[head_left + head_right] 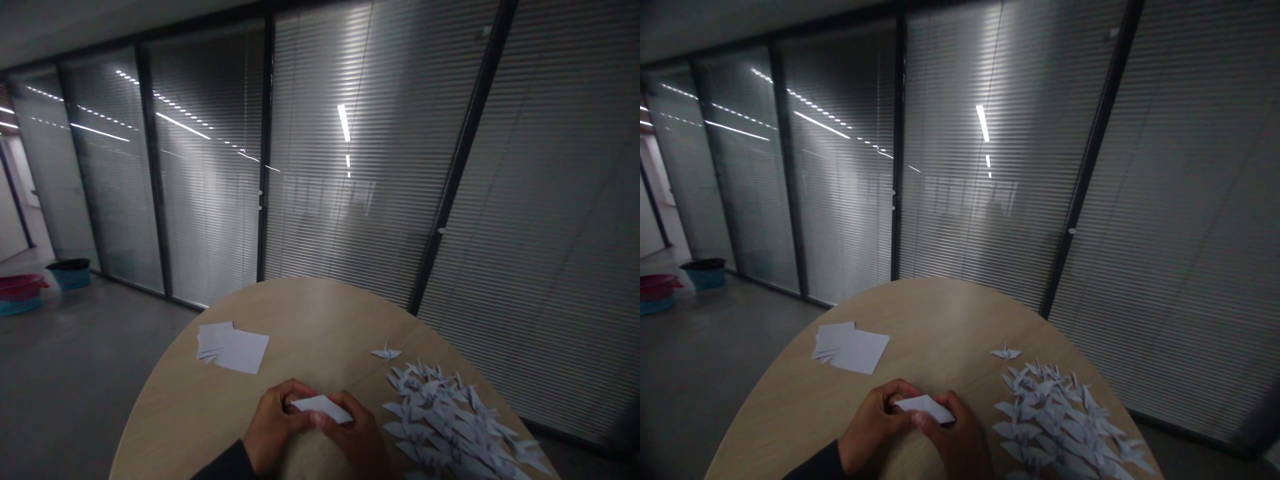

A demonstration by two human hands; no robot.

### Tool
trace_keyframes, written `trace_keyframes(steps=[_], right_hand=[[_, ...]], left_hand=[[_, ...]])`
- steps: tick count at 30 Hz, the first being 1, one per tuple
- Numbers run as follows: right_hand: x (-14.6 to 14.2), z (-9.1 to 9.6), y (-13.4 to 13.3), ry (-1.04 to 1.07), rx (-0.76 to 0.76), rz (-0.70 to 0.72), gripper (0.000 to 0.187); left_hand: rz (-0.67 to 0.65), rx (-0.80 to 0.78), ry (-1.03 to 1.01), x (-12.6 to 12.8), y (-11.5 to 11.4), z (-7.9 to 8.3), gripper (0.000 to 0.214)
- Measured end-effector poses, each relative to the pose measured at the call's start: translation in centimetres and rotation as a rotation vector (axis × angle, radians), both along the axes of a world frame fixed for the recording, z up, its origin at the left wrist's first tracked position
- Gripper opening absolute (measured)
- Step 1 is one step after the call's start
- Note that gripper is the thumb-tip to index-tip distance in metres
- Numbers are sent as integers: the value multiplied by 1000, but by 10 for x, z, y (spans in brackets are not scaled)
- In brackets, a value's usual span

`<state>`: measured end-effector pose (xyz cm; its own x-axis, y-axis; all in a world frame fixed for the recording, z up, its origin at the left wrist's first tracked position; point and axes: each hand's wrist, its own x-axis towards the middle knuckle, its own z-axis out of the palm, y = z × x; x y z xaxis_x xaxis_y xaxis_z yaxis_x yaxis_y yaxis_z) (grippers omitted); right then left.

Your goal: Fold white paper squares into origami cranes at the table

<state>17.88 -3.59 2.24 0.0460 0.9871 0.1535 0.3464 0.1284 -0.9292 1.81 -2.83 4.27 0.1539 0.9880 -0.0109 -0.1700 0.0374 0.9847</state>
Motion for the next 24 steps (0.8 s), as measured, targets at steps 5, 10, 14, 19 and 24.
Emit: trace_keyframes(steps=[5, 10, 14, 19, 24], right_hand=[[3, 7, -5, -76, -52, 32, 25], [4, 9, -6, -42, -35, 56, 26], [4, 12, -6, 0, -50, 86, 27], [6, 17, -5, 12, -119, 115, 29], [9, 12, 0, 85, -190, 187, 37]], left_hand=[[12, 57, 40, 0, -1, -6, 33], [-6, 65, -4, 0, -5, -8, 31], [-48, 38, -60, 1, -9, -2, 41], [-75, 22, -97, 1, -9, -1, 63], [-122, 30, -82, -1, -5, -4, 88]])
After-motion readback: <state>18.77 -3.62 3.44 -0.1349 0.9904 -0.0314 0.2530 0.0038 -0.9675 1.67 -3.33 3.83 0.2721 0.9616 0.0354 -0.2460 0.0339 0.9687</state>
